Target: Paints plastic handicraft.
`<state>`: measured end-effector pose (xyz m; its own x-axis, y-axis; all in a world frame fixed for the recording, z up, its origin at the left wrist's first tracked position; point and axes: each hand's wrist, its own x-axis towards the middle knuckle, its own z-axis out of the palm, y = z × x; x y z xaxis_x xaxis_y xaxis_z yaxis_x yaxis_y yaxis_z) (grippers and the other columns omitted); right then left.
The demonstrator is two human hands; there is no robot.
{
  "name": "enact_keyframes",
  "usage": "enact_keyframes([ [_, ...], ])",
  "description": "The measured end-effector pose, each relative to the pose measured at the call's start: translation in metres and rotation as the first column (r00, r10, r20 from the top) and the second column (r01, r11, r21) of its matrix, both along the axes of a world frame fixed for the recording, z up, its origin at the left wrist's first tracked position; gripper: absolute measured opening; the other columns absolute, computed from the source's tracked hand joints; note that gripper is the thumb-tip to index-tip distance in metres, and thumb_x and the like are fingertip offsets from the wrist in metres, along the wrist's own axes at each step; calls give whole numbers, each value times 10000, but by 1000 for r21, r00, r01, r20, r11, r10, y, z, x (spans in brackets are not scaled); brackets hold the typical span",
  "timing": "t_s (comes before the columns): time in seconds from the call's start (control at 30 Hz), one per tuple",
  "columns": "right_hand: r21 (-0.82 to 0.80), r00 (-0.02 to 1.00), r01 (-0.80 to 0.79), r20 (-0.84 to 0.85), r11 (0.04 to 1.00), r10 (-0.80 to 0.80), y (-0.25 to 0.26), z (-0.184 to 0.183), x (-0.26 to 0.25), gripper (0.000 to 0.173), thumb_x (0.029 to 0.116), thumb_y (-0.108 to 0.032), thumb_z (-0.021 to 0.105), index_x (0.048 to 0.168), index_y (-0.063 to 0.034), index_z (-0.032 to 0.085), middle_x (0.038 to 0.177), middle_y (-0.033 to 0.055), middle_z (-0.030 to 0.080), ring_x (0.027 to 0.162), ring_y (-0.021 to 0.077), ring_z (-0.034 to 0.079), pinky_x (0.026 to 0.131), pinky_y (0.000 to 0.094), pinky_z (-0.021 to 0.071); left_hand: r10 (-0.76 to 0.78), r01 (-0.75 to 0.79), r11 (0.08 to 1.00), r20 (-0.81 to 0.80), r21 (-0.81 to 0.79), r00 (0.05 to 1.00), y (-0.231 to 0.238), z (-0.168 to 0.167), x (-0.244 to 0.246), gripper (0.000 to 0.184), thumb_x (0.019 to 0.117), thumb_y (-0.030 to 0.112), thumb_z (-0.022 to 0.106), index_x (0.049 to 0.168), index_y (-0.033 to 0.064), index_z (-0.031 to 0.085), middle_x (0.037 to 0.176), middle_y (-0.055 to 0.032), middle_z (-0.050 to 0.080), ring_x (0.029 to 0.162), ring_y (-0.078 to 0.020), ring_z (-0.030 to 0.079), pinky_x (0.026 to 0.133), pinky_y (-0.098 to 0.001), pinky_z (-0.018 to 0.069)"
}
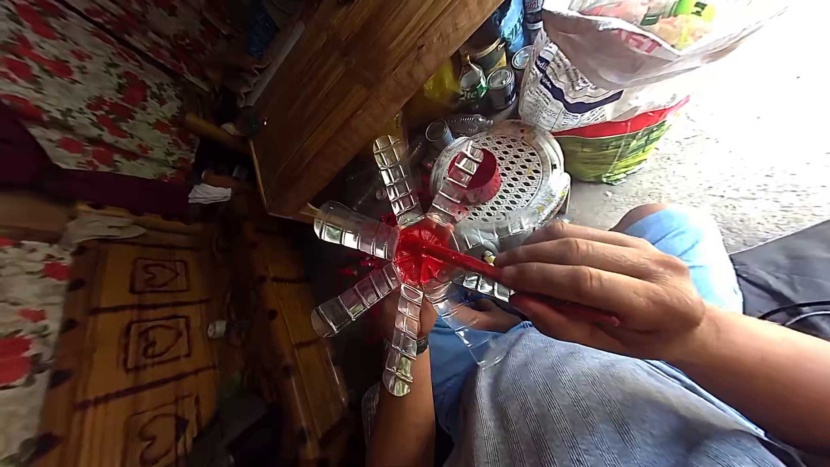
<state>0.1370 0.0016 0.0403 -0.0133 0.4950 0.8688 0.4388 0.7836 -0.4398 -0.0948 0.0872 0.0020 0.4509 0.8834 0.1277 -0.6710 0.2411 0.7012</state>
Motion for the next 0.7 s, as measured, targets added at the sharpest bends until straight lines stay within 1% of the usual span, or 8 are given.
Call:
enact_keyframes([
  [0.07,0,1000,-11,-7,1000,11,-2,-2,-1,151,1007,-134,624,1065,-21,707,1027,119,749,985,176,705,865,282,575,28,-28,999,11,-29,1000,0,6,3,408,792,442,802,1071,148,752,1082,-57,746,1055,-179,703,922,-369,575],
  [0.1,5,1000,-7,-11,1000,7,-3,-3,-1,147,1005,-134,623,1061,-24,703,1013,119,749,968,179,707,844,281,578,69,-70,997,-19,-35,997,-1,6,4,379,802,465,792,1038,170,755,1023,-32,756,1002,-150,715,890,-346,588],
  [0.2,20,1000,22,-16,1000,-22,-5,-1,1,147,1005,-147,629,1056,-29,699,993,109,747,952,169,706,828,273,573,146,-152,985,-78,-81,986,-1,-1,0,225,911,350,710,995,142,725,950,-43,747,925,-144,724,839,-327,603],
  [0.27,24,999,34,-20,999,-33,-3,0,2,156,1009,-149,637,1054,-16,704,1003,109,745,970,166,707,852,272,580,64,-66,996,-44,-64,997,0,-4,-4,260,934,311,697,1098,110,714,1074,-85,736,1041,-195,706,938,-369,574],
  [0.33,13,999,52,-15,999,-52,-1,-1,2,172,1019,-165,635,1058,-14,708,1015,101,745,994,155,702,883,264,575,-21,21,1000,5,13,1000,1,-5,-3,263,931,301,697,1117,120,742,1095,-65,748,1066,-178,707,980,-361,557],
  [0.5,6,998,58,-15,998,-58,-3,-2,1,175,1020,-170,621,1041,-19,707,979,101,747,949,150,702,847,260,565,-33,32,992,6,120,999,3,-4,-2,230,959,270,653,1094,115,756,1062,-53,761,1019,-147,721,930,-324,576],
  [0.63,14,998,63,-27,998,-63,0,0,1,185,1024,-171,632,1044,-6,713,1000,103,750,980,147,704,879,257,572,2,0,995,-15,101,1000,1,-4,1,248,958,312,662,1107,136,753,1068,-53,759,1029,-154,720,926,-342,582],
  [0.7,18,998,57,-23,998,-56,1,-1,0,185,1023,-170,633,1048,-7,719,1008,106,757,985,152,710,892,265,571,47,-47,995,-2,89,999,1,-5,3,215,950,275,656,1057,122,762,1028,-57,762,996,-154,724,894,-340,588],
])
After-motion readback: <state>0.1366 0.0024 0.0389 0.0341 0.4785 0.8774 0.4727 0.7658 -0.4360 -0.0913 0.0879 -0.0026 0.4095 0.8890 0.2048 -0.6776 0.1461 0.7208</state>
